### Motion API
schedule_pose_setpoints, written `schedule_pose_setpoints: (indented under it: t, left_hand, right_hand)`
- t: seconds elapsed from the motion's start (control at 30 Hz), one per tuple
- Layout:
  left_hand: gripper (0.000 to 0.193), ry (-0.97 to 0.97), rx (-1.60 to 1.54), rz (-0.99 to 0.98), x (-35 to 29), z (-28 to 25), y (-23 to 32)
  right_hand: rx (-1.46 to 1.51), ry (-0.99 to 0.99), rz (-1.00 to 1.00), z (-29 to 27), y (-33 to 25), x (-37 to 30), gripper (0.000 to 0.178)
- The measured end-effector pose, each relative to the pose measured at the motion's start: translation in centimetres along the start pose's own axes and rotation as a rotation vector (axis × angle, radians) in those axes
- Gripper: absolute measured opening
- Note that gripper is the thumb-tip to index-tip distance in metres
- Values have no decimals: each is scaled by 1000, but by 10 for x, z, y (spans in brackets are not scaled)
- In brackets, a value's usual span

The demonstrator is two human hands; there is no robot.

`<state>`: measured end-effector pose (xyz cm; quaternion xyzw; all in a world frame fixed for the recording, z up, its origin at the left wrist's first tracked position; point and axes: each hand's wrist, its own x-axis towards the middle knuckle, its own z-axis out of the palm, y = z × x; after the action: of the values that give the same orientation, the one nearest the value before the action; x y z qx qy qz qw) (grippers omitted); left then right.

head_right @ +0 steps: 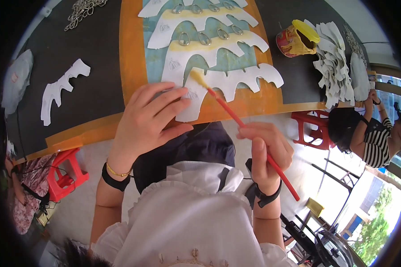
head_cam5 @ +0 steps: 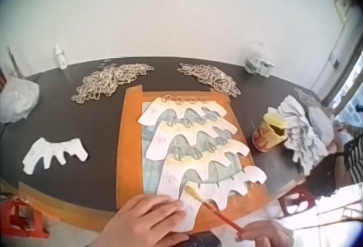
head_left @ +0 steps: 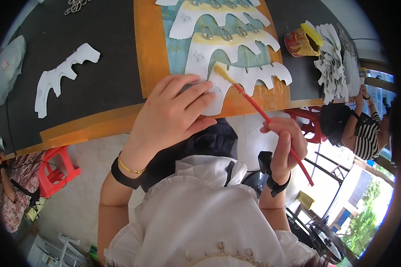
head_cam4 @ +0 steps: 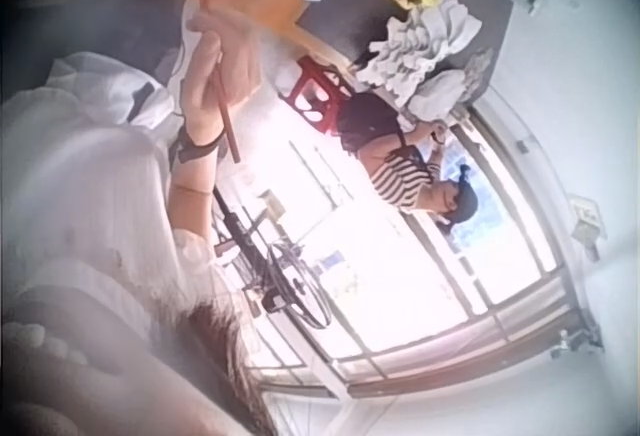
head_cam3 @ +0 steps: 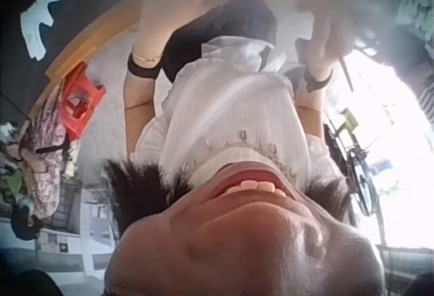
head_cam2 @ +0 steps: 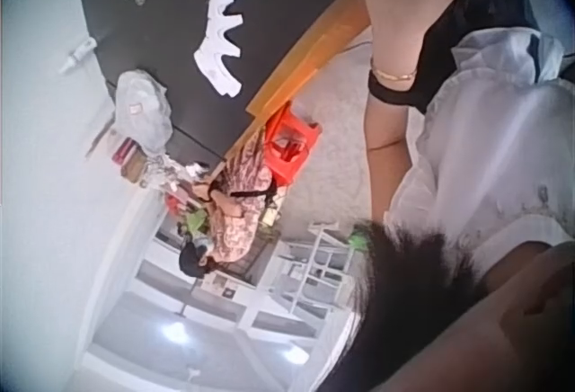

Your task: Apply adhesive to shoe upper components using a brush and attach metal eyelet rings.

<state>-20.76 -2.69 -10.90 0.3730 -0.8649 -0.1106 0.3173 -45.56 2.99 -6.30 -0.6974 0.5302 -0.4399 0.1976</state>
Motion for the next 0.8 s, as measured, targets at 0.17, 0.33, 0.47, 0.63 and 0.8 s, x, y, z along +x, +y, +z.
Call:
schedule_pose_setpoints:
  t: [0.17,0.33,0.47,0.63,0.8]
  left_hand:
    - [40,-7,-3,-4,2,1,1]
    - [41,1,11,2,3,0,0]
    - [41,8,3,8,3,1,0]
    - [40,-4,20,-1,2,0,1]
    - [40,7,22,5,1,0,2]
  right_hand:
    - [60,7,24,-4,-1,0,20]
    - [29,32,43,7,0,0,17]
    - [41,8,29,-8,1,-10,17]
    - [55,31,21,0,2,-10,18]
    - [99,-3,58,-10,5,-16,17]
